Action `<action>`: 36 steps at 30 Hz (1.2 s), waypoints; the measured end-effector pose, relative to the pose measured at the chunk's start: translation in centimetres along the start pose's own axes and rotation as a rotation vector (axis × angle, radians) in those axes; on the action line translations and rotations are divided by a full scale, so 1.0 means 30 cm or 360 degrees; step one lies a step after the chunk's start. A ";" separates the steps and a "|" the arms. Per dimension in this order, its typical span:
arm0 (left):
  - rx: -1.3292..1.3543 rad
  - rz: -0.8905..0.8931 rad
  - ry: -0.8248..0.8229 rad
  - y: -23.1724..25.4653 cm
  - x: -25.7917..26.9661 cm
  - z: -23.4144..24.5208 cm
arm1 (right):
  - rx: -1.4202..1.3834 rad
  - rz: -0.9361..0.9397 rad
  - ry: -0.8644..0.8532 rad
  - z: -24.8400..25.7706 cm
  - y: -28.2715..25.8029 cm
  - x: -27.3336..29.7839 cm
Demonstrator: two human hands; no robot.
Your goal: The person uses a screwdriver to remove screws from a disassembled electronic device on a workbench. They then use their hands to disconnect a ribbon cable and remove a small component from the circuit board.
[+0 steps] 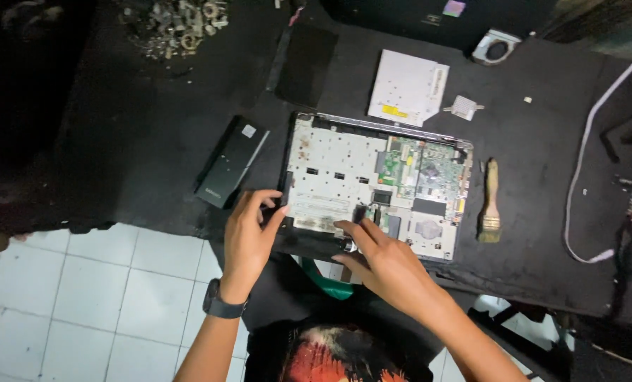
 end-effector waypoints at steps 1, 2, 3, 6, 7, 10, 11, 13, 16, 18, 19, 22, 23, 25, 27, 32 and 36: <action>0.0007 -0.0013 -0.0014 0.025 0.020 -0.003 | 0.0003 -0.0020 0.0005 -0.013 0.038 0.009; 0.0156 -0.0011 0.0046 0.050 0.036 -0.001 | -0.0170 -0.0040 -0.0120 -0.027 0.079 0.016; 0.0307 -0.0007 0.0105 0.075 0.051 0.001 | -0.0345 -0.0057 -0.0243 -0.040 0.119 0.024; 0.0491 -0.0504 0.0133 0.195 0.104 -0.050 | -0.0055 0.0051 0.0034 -0.097 0.186 0.049; 0.0499 -0.0522 0.0106 0.231 0.108 -0.068 | -0.0057 0.0020 0.0047 -0.092 0.188 0.067; 0.0827 -0.0385 -0.0652 0.316 0.122 -0.133 | -0.0077 0.0036 0.0068 -0.085 0.193 0.118; 0.0898 -0.0371 -0.0772 0.333 0.124 -0.154 | -0.0052 0.0037 0.0103 -0.090 0.198 0.137; 0.0969 -0.0372 -0.0895 0.353 0.118 -0.184 | -0.0017 0.0032 0.0147 -0.093 0.215 0.164; 0.0974 -0.0381 -0.0909 0.357 0.114 -0.215 | 0.0063 0.0019 0.0246 -0.111 0.242 0.207; 0.0913 -0.0638 -0.0792 0.367 0.106 -0.221 | 0.0113 -0.0038 0.0265 -0.114 0.258 0.224; 0.0913 -0.0642 -0.0799 0.364 0.102 -0.228 | 0.0113 -0.0045 0.0269 -0.113 0.261 0.227; 0.0851 -0.0477 -0.0854 0.357 0.099 -0.234 | 0.0164 0.0028 0.0375 -0.105 0.256 0.232; 0.0898 -0.0397 -0.0885 0.361 0.099 -0.231 | 0.0194 0.0054 0.0416 -0.099 0.251 0.233; 0.0945 -0.0314 -0.0919 0.363 0.094 -0.237 | 0.0221 0.0079 0.0455 -0.086 0.240 0.235; 0.1131 -0.0333 -0.0895 0.358 0.091 -0.253 | 0.0235 0.0084 0.0528 -0.073 0.221 0.240; 0.1204 -0.0369 -0.0918 0.339 0.083 -0.289 | 0.0061 0.0061 0.0740 -0.108 0.273 0.276; 0.1155 -0.0407 -0.0847 0.353 0.080 -0.286 | -0.0469 -0.0271 0.1292 -0.126 0.340 0.333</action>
Point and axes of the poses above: each hand's wrist, its own x-axis away from the middle knuckle, its own z-axis out of the back of the hand, y = z × x, the point moved 1 cm from there along -x, towards the middle knuckle, and after that the axes turned 13 degrees about -y, right-handed, at the moved point
